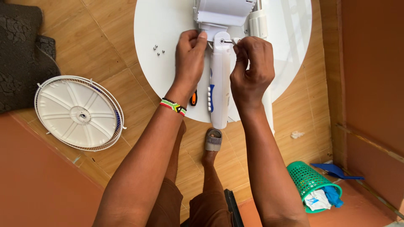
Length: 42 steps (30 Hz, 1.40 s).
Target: The person assembles a standing electric fan by attaching the motor housing to the stand, securing the fan blade hub with screws, and mounting the front grille. The person then wraps the power cord around the stand.
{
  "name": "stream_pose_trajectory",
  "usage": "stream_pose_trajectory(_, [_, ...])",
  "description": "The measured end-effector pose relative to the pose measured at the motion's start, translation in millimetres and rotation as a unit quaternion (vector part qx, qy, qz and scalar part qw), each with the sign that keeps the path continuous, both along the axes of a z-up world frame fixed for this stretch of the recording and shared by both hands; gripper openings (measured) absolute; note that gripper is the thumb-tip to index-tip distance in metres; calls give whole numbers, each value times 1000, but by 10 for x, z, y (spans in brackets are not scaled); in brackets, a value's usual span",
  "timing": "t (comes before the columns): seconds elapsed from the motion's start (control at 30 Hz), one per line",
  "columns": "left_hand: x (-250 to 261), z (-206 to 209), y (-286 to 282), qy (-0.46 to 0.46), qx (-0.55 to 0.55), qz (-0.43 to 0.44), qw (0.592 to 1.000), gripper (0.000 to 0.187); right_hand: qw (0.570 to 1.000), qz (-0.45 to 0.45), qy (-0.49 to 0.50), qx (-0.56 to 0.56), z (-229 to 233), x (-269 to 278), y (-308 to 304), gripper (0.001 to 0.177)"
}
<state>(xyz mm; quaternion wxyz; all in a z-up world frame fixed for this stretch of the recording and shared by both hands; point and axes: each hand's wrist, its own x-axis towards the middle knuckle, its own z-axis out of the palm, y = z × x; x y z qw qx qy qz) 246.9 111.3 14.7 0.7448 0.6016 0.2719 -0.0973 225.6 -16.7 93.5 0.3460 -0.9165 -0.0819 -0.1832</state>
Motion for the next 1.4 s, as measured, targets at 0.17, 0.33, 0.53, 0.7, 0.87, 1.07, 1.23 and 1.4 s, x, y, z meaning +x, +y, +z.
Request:
stream_pose_trajectory(0.17, [133,-39,-9,61,-84,-75,992,40,1000,9,14,-27,-153,91,24,25])
stream_pose_trajectory(0.33, [162,-29,24,61,-109,-79,989,35,999,15,15,-50,-145,81,29,24])
stream_pose_trajectory(0.53, [177,-83,4,70,-78,-111,988,40,998,21,25,-60,-132,36,76,22])
stream_pose_trajectory(0.7, [196,-128,-9,98,-20,-146,984,44,998,20,21,-63,-146,55,105,26])
stream_pose_trajectory(0.87, [234,-118,-60,62,17,-122,990,47,992,9,3,-122,-144,14,151,18])
stream_pose_trajectory(1.07, [225,-79,-58,94,4,-133,987,47,992,-26,82,-91,-269,20,221,10])
stream_pose_trajectory(1.23, [227,-89,-44,70,6,-133,989,45,994,3,42,-103,-278,24,161,13])
stream_pose_trajectory(1.4, [195,-122,-35,78,-16,-132,988,44,993,0,53,-105,-253,33,156,14])
